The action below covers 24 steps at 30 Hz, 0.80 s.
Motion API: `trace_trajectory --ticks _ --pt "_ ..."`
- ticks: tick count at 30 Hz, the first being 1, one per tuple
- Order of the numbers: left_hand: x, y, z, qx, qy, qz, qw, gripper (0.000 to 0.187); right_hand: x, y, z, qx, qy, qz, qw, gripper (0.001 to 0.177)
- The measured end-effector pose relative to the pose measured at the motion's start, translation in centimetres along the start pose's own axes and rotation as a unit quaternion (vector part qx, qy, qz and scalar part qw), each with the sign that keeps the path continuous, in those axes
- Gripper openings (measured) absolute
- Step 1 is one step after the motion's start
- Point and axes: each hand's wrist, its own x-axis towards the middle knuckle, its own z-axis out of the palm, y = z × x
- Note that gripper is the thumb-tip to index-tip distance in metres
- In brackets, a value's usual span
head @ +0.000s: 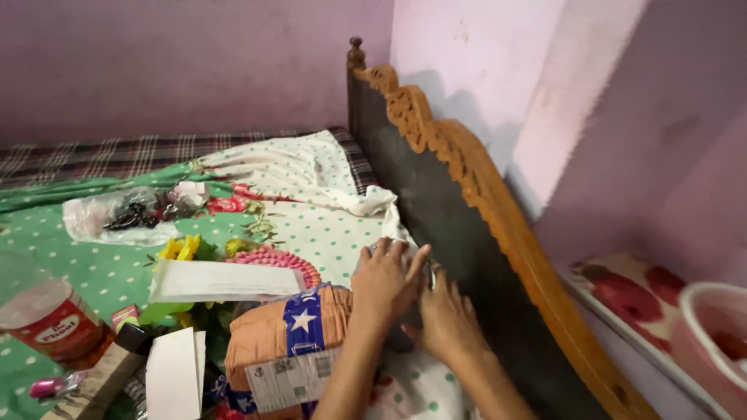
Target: The person clears a cluttered bedside surface by moving various items onto the bed, then wipes the surface with a cloth. Items handled include a pink container, a white box, a book, a small bottle, a lighter, a cloth, and a bowl. The person finishes by wiping the surface with a dark cloth.
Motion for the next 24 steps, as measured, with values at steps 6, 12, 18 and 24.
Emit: trace_trajectory --ticks 6,12,18,24 --pt "-3.7 -0.5 -1.7 0.199 0.203 0.3 0.911 0.053 -7.4 -3.6 -7.5 -0.06 0.097 -0.03 0.993 0.067" --pt "-10.1 6.7 -5.8 -0.079 0.086 0.099 0.988 0.057 -13.2 -4.6 -15.8 -0.045 0.309 -0.086 0.946 0.035" --pt "-13.1 16.8 -9.4 -0.136 0.113 0.256 0.951 0.048 -17.5 -0.7 -20.8 -0.033 0.422 -0.075 0.903 0.017" --pt "-15.2 25.2 -8.4 -0.165 0.109 0.345 0.918 0.046 -21.3 7.4 -22.9 -0.042 0.416 0.085 0.905 0.03"
